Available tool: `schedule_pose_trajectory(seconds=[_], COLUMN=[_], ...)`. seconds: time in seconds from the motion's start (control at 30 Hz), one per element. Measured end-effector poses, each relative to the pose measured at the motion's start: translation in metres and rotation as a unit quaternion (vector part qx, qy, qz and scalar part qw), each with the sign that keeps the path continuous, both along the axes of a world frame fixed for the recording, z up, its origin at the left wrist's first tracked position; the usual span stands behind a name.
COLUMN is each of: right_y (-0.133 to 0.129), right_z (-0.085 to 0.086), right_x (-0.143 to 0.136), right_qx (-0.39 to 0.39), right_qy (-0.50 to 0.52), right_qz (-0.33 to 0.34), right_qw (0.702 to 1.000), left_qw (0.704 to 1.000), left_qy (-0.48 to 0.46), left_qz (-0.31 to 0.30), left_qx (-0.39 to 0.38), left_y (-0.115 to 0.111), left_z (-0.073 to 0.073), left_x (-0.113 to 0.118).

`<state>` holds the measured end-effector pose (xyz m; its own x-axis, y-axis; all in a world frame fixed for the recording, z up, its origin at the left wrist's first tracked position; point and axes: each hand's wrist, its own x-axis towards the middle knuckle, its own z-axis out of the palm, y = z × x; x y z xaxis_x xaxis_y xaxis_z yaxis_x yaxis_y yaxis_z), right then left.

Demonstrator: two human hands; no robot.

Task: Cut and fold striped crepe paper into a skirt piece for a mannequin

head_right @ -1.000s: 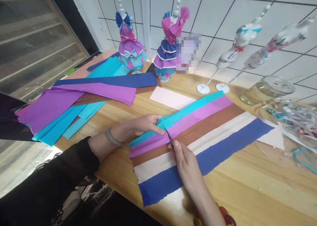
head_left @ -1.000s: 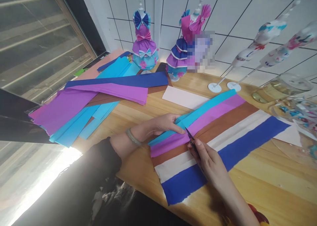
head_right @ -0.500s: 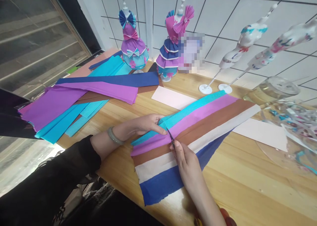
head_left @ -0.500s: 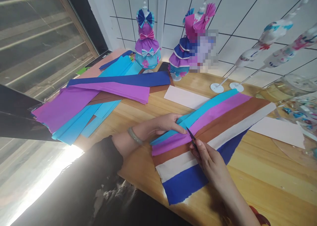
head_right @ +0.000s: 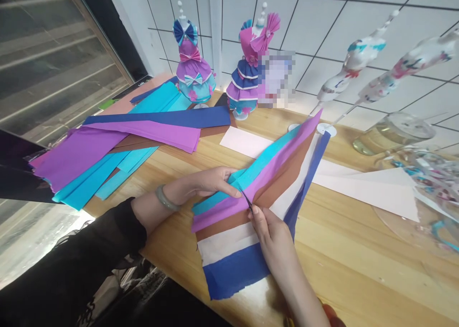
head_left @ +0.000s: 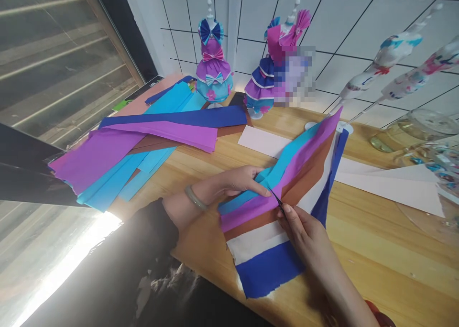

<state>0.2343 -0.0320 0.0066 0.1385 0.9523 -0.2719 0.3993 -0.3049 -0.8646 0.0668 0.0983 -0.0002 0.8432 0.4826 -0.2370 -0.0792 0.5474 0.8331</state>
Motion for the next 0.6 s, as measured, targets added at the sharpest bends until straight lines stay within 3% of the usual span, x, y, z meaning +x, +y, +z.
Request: schedule_pose_trajectory(seconds=[0.37,0.6], right_y=[0.000,0.000], right_z=[0.002,-0.005], right_x=[-0.002,0.003], right_qx=[0.000,0.004], right_qy=[0.023,0.032], right_qz=[-0.021,-0.008], right_qw=[1.000,0.999], left_qw=[0.998,0.998], left_qy=[0.019,0.054], left_qz=[-0.020,-0.008], left_qx=[0.055,0.035], left_y=[0.006,0.014], left_z=[0.014,0.014], left_x=[-0.011,-0.017])
